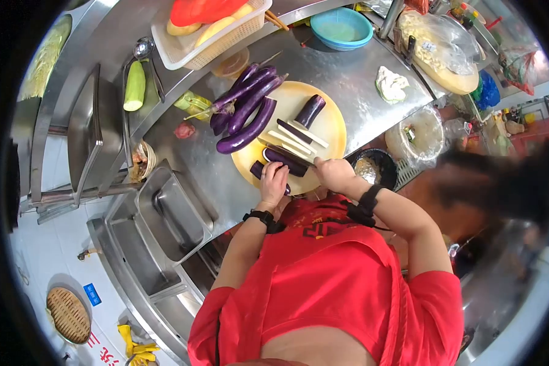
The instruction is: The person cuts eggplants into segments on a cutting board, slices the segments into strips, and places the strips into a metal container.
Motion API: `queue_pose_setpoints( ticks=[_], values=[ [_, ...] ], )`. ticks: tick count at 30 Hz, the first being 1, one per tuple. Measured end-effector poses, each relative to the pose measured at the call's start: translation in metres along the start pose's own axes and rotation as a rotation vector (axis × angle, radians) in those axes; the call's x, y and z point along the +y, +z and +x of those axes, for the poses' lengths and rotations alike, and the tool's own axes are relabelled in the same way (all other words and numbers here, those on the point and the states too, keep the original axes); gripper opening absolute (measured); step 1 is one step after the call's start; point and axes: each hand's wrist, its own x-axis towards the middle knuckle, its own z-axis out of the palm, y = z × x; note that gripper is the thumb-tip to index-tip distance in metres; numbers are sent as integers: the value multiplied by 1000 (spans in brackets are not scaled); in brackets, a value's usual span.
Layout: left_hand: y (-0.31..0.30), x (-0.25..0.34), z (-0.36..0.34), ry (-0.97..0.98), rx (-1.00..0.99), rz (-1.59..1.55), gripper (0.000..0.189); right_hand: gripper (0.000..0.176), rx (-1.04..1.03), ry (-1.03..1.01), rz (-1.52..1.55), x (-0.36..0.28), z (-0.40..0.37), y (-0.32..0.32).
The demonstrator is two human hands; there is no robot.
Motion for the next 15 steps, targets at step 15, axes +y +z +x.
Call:
queue_pose_setpoints(
  ticks=[15],
  values=[
    [-2, -1, 1, 5, -30, -8, 15, 25, -64, -41, -23, -6, 8, -5]
  ],
)
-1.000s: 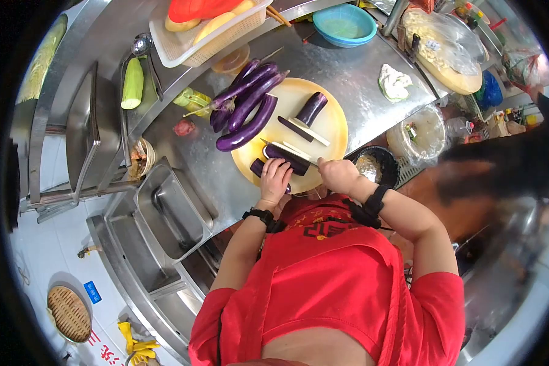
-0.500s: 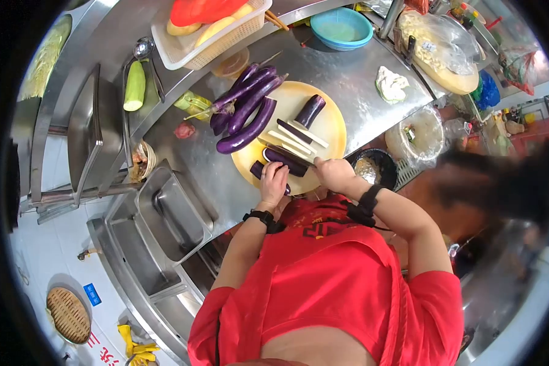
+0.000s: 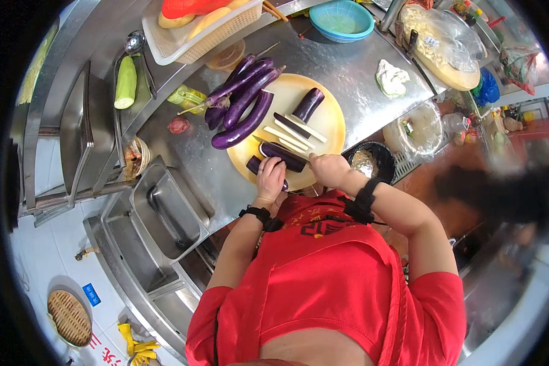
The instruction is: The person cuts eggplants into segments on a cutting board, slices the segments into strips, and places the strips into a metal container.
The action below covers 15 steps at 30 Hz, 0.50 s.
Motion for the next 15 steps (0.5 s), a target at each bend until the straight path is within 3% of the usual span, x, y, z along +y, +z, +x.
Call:
queue_pose_setpoints(
  ticks=[8, 13, 15],
  values=[
    [1, 2, -8, -10, -6, -1, 16, 26, 82, 46, -13, -3, 19, 41],
    [-4, 3, 2, -14, 5, 22, 15, 26, 76, 56, 43, 1, 12, 26],
    [-6, 6, 2, -62, 1, -40, 15, 28, 214, 26, 99, 7, 7, 28]
  ],
)
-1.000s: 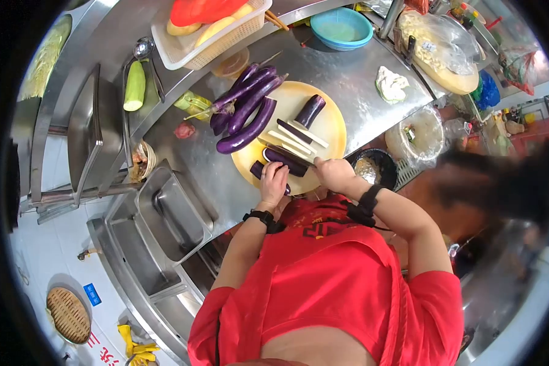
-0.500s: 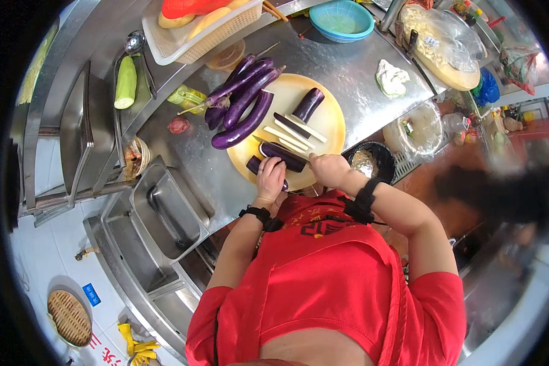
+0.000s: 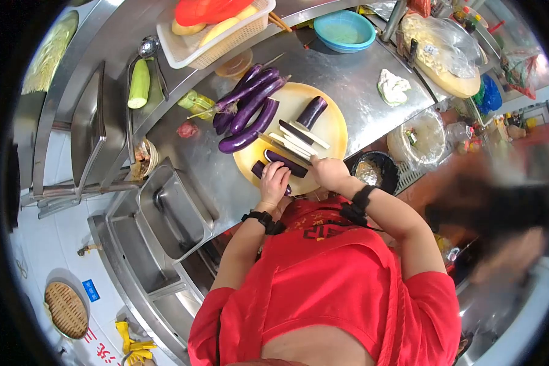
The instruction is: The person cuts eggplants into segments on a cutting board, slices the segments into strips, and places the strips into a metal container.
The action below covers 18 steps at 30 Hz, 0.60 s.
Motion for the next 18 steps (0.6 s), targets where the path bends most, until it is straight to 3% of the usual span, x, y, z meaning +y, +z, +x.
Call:
queue_pose_setpoints(
  ticks=[4, 8, 10, 18],
  values=[
    [-16, 4, -11, -163, 136, -57, 14, 26, -93, 18, -25, -28, -6, -46],
    [-28, 4, -16, -223, 125, -46, 12, 25, -189, -2, -136, -15, -1, 18],
    [-23, 4, -11, -186, 187, -20, 11, 25, -164, -8, -192, -16, 4, 23],
    [2, 10, 8, -84, 75, 45, 15, 26, -127, -16, -86, 0, 9, 18]
  ],
)
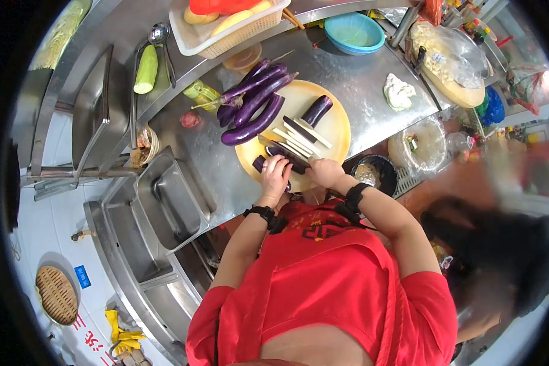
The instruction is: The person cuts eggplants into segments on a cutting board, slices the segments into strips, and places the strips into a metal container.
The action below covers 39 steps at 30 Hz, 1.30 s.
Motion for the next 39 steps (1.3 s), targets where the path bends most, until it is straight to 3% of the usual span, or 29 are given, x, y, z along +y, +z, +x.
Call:
queue_pose_setpoints(
  ticks=[2, 8, 12, 14, 17, 20, 23, 26, 28, 30, 32, 39],
  values=[
    [3, -7, -4, 9, -11, -10, 14, 28, 21, -31, 134, 8, 2, -3],
    [-16, -7, -16, -50, 38, -62, 10, 29, 42, 40, 125, -12, -14, -43],
    [-32, -11, -18, -156, 105, -47, 11, 29, 41, -32, 97, -18, -13, -23],
    [-31, -10, -18, -150, 85, -10, 12, 28, -43, -22, -53, -15, -5, 8],
    [-20, -4, -10, -83, 128, -24, 12, 27, -52, -22, -92, -17, -2, 5],
    [-8, -3, -1, -11, 19, 34, 13, 30, -79, 24, -39, -12, 2, -1],
    [-8, -5, 1, -1, -21, 11, 17, 30, -20, -8, 225, 9, 7, -3],
    [-17, -16, -10, -14, -59, -29, 18, 28, 60, 21, 209, 7, -2, -11],
    [-34, -27, -21, -100, -22, 19, 21, 29, 32, 24, 174, 0, -12, -30],
    [-60, -36, -25, -90, -203, 20, 40, 30, 2, 26, 144, -4, -19, -33],
    [-71, -42, -24, -51, -239, 76, 54, 29, -44, -65, 133, -3, -25, -30],
    [-54, -40, -20, -123, -207, 153, 64, 30, -83, 8, 59, 6, -25, -13]
  ],
)
